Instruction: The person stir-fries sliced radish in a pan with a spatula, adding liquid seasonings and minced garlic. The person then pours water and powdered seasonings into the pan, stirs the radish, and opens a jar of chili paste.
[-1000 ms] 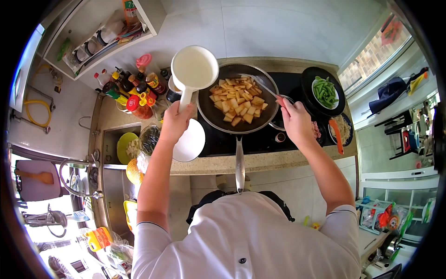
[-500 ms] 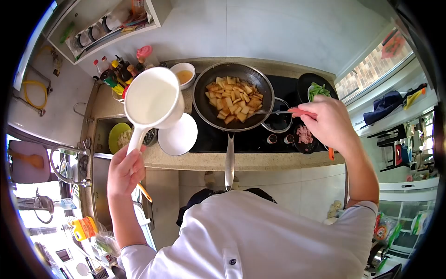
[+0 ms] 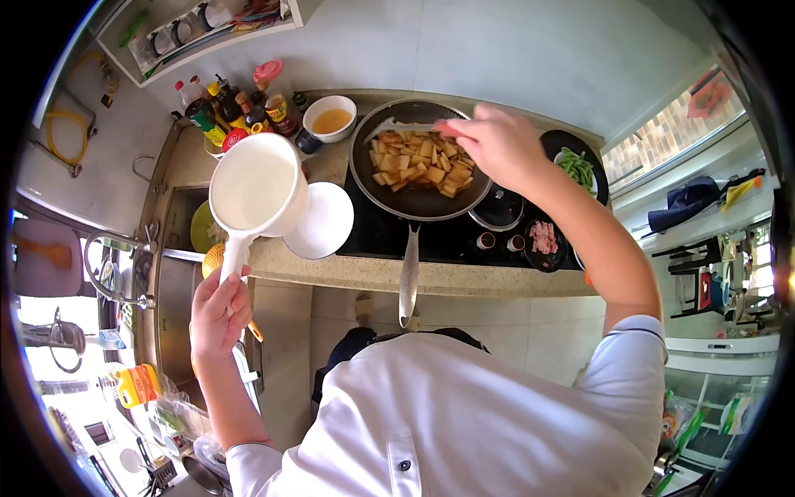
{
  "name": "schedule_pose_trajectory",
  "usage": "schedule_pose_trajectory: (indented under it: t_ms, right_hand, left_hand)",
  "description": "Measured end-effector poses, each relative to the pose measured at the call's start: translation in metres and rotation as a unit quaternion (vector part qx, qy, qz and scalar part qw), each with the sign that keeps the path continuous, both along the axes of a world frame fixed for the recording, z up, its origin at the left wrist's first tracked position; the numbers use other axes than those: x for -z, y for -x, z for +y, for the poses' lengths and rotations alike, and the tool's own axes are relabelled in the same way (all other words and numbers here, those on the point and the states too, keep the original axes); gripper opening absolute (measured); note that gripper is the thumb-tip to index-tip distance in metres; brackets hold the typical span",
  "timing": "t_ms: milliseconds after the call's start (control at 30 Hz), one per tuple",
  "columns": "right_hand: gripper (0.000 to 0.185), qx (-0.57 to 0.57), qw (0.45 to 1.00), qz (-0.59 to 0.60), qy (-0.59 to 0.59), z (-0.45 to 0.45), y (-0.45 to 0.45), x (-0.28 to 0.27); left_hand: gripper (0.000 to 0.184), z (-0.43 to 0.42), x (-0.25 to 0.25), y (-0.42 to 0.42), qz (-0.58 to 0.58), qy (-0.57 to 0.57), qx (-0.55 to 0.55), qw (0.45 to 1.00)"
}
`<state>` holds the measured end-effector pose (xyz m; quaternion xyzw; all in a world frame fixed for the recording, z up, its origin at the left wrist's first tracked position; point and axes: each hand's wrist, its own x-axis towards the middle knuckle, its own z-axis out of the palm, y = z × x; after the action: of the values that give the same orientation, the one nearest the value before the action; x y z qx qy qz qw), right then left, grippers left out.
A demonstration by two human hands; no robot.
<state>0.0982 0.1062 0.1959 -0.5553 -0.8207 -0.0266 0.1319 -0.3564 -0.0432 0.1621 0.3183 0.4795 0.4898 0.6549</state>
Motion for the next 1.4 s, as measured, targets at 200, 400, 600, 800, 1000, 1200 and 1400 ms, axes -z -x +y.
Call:
schedule_pose_trajectory:
  t_ms: [200,400,600,800,1000,1200,1400]
  right_hand:
    - [0.019,-0.034,0.999,-0.028,-0.023,0.008,-0.021,0.042]
    - [0.022,0.091,0.993,0.022,-0.066,-0.019,-0.060,0.032]
    - [0.035,0.238,0.962,0.044,0.124,-0.058,-0.029,0.015]
    - [0.041,0.240,0.969,-0.024,0.050,-0.061,-0.030,-0.017]
    - [0.045,0.274,0.937,-0.105,0.190,-0.046,-0.020,-0.027]
    - [0.035,0.250,0.952,-0.045,0.170,-0.045,-0.018,-0.041]
    - [0.016,0.166,0.973,-0.049,0.155,-0.079,-0.012,-0.082]
  left_hand:
    - [0.022,0.034,0.012,-0.012,-0.001,-0.009,0.040,0.999]
    - [0.022,0.060,0.018,-0.023,0.014,-0.011,0.066,0.998]
    - [0.021,0.076,0.022,-0.022,0.026,0.001,0.079,0.997]
    - [0.021,0.085,0.024,-0.019,0.031,0.002,0.093,0.995]
    - [0.021,0.086,0.024,-0.019,0.027,-0.002,0.103,0.994]
    - [0.021,0.091,0.023,-0.020,0.028,-0.003,0.101,0.994]
    - [0.022,0.096,0.021,-0.021,0.053,-0.016,0.103,0.993]
